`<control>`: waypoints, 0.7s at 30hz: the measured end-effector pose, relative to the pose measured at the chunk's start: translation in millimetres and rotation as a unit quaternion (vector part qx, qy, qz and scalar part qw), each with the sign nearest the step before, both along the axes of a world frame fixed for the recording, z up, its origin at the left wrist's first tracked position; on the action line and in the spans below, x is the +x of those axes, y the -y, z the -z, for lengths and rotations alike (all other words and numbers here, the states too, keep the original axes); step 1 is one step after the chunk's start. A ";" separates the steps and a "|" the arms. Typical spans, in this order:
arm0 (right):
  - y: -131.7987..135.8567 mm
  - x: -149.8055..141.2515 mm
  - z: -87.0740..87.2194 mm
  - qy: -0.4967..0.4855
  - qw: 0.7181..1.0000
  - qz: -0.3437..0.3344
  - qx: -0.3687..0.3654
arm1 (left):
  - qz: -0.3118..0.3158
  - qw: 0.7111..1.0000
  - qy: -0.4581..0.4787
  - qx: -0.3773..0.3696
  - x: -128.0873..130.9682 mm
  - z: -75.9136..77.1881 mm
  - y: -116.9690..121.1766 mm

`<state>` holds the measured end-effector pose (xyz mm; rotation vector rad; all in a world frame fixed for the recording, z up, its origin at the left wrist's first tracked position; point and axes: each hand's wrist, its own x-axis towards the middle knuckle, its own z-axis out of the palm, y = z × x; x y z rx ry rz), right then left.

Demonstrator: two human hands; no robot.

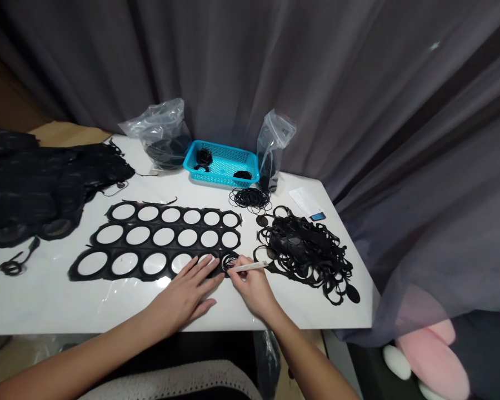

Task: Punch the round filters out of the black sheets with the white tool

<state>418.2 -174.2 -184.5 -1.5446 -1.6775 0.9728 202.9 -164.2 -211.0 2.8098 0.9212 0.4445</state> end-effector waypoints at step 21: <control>-54.3 57.3 -9.1 0.332 0.903 0.144 0.233 | -0.005 0.999 0.040 -0.011 -1.7 6.5 -0.6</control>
